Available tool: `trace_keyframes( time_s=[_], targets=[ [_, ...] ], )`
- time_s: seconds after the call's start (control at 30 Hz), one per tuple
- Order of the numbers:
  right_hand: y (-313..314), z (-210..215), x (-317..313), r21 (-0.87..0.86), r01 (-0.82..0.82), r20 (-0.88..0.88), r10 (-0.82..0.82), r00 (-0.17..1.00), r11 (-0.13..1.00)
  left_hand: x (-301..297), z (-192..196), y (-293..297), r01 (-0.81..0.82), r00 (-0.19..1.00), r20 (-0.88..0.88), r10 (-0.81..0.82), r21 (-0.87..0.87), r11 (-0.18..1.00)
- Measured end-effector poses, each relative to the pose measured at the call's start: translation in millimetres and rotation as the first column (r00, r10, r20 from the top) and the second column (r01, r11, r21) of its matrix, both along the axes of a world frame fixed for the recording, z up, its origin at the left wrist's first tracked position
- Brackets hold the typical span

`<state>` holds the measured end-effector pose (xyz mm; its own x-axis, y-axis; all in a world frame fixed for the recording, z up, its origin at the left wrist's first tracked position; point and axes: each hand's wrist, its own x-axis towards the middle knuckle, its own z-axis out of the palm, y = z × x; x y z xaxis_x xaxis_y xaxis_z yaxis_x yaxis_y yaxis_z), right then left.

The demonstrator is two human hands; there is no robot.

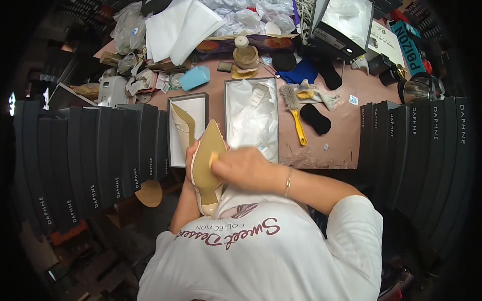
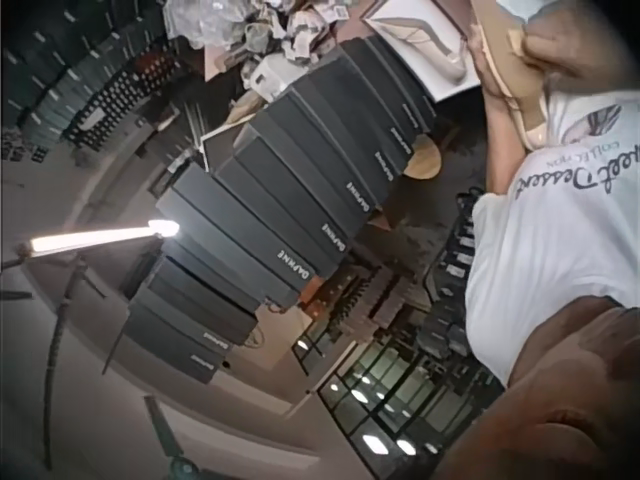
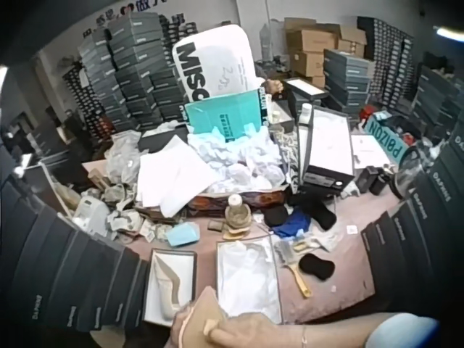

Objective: Cleaning, inspecting, and packing pairs of high-heeled shoes into boxes at a manufacturing station.

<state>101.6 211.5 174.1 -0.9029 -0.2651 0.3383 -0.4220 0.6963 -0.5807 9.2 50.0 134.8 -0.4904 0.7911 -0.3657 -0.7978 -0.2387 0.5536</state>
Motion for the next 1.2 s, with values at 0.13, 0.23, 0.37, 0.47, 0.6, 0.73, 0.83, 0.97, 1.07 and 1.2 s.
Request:
trace_keyframes(
  time_s=[0.13,0.23,0.37,0.47,0.6,0.73,0.83,0.97,1.07,1.2],
  targets=[
    [37.5,-45.5,-61.3,-0.654,0.538,0.542,-0.168,0.824,0.531,-1.1,7.1,0.0,0.124,0.986,-0.109,-0.125,-0.023,0.992],
    [38.8,-62.7,-51.7,-0.784,0.603,0.517,0.385,0.764,-0.145,-14.3,15.5,1.7,0.150,0.976,-0.154,-0.150,-0.014,0.989],
    [40.3,-81.0,-47.5,-0.645,0.645,0.394,0.546,0.740,-0.409,-18.2,12.1,4.4,0.055,0.991,-0.120,-0.065,-0.087,0.995],
    [50.1,-84.5,-55.3,-0.625,0.655,0.429,0.514,0.743,-0.425,-22.9,-0.2,1.2,0.002,1.000,-0.028,-0.005,-0.115,0.993],
    [89.6,-75.6,-82.5,-0.748,0.662,0.646,0.178,0.742,-0.043,-32.6,-23.8,-0.7,-0.040,0.990,0.126,0.059,-0.148,0.988],
    [147.8,-58.1,-138.8,-0.341,0.617,0.105,-0.624,0.775,0.709,-43.9,-33.7,-0.1,-0.071,0.985,0.145,0.091,-0.133,0.988],
    [172.7,-68.9,-183.4,-0.208,0.603,-0.101,-0.630,0.770,0.770,-43.8,-38.3,0.2,-0.109,0.974,0.181,0.138,-0.161,0.981],
    [171.7,-105.1,-201.1,0.054,0.599,-0.170,-0.584,0.794,0.799,-44.9,-49.5,-1.5,-0.114,0.991,0.049,0.127,-0.215,0.970],
    [163.9,-120.0,-192.8,0.077,0.583,-0.227,-0.555,0.800,0.809,-38.7,-74.2,-8.4,-0.168,0.977,0.096,0.191,-0.209,0.963],
    [170.9,-136.0,-189.2,-0.052,0.542,-0.058,-0.544,0.837,0.839,-40.0,-46.9,-4.7,-0.147,0.989,-0.059,0.136,-0.264,0.953]
  ],
)
